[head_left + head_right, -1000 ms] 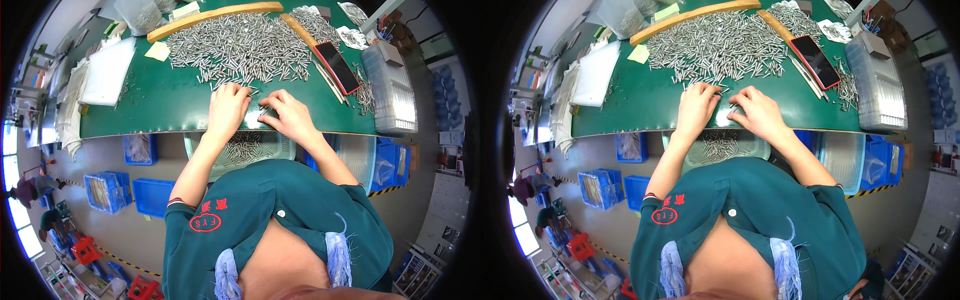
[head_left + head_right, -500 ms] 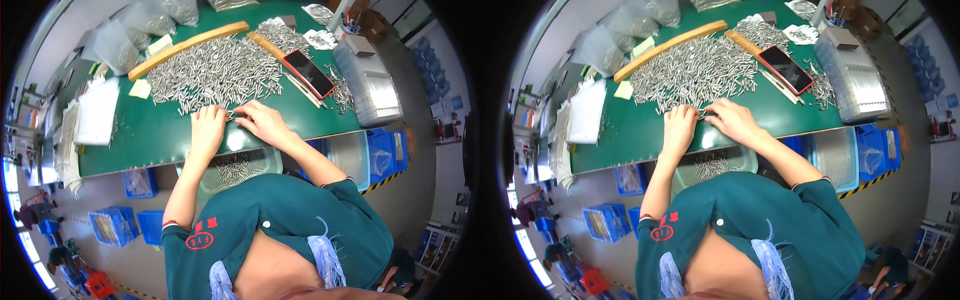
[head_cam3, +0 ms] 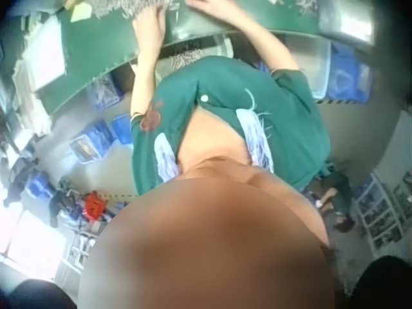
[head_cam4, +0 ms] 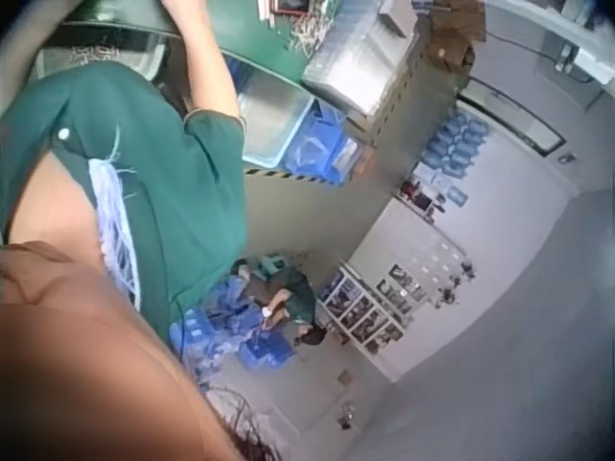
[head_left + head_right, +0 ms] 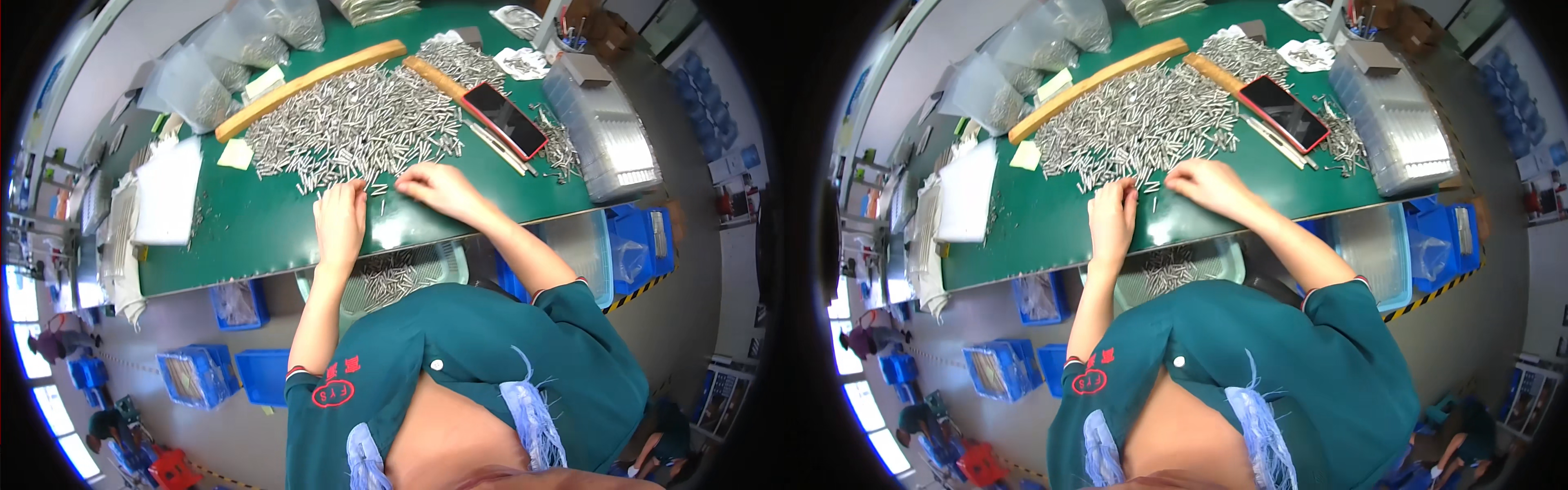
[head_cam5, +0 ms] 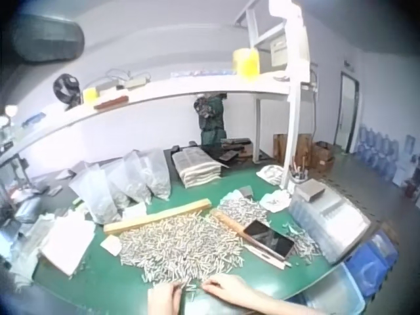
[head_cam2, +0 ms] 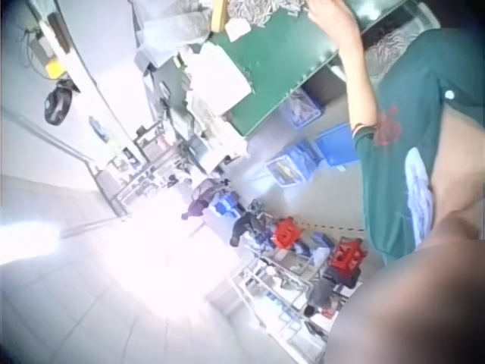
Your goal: The person is inspecting and sorting a large pile of small metal pins at an industrial workbench.
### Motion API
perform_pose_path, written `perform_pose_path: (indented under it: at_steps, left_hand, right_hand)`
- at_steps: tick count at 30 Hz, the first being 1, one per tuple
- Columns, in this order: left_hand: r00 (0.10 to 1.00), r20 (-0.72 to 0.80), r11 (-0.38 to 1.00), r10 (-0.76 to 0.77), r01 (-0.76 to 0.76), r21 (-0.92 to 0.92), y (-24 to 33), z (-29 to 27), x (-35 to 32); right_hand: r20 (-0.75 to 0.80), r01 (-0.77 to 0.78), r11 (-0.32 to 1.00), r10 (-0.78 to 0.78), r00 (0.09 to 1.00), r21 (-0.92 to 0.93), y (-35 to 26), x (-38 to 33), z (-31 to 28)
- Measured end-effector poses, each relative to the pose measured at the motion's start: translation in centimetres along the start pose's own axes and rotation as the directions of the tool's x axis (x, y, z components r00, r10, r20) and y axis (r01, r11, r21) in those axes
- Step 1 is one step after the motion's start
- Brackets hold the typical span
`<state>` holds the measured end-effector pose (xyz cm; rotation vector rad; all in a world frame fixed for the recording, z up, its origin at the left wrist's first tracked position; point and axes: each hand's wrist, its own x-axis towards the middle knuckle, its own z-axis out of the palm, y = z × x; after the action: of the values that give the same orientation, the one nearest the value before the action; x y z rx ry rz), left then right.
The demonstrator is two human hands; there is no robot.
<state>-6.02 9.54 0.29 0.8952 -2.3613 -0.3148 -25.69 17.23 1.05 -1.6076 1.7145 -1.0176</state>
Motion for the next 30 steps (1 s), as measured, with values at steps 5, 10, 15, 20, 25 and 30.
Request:
perform_pose_path:
  at_steps: [5,10,15,20,25,30]
  left_hand:
    - [0.996,-0.032,0.997,-0.083,0.083,-0.001,-0.2,-1.2,-1.6]
    - [0.988,-0.055,0.986,-0.146,0.141,-0.086,0.0,-1.1,-2.2]
    - [0.986,-0.043,0.974,-0.162,0.153,-0.166,0.2,-1.7,-3.6]
    - [0.949,-0.199,0.924,-0.246,0.167,-0.344,-0.6,-0.7,-5.2]
    - [0.931,-0.205,0.889,-0.303,0.199,-0.412,-0.5,-0.7,-5.4]
    - [0.936,-0.211,0.903,-0.283,0.186,-0.387,-0.4,-0.4,-5.2]
  right_hand:
    - [0.043,0.047,0.99,-0.042,0.998,-0.133,-1.1,-1.1,-0.1]
    - [0.059,0.229,0.939,-0.221,0.973,-0.255,-2.1,-0.2,3.2]
    - [0.105,0.231,0.869,-0.206,0.973,-0.437,-2.4,0.1,2.9]
    - [0.023,0.142,0.924,-0.143,0.989,-0.356,-2.0,0.3,-0.9]
    - [-0.478,-0.242,0.85,-0.014,0.878,-0.468,2.6,6.3,-10.9]
    - [-0.605,-0.297,0.822,-0.071,0.793,-0.485,5.3,9.3,-16.2]
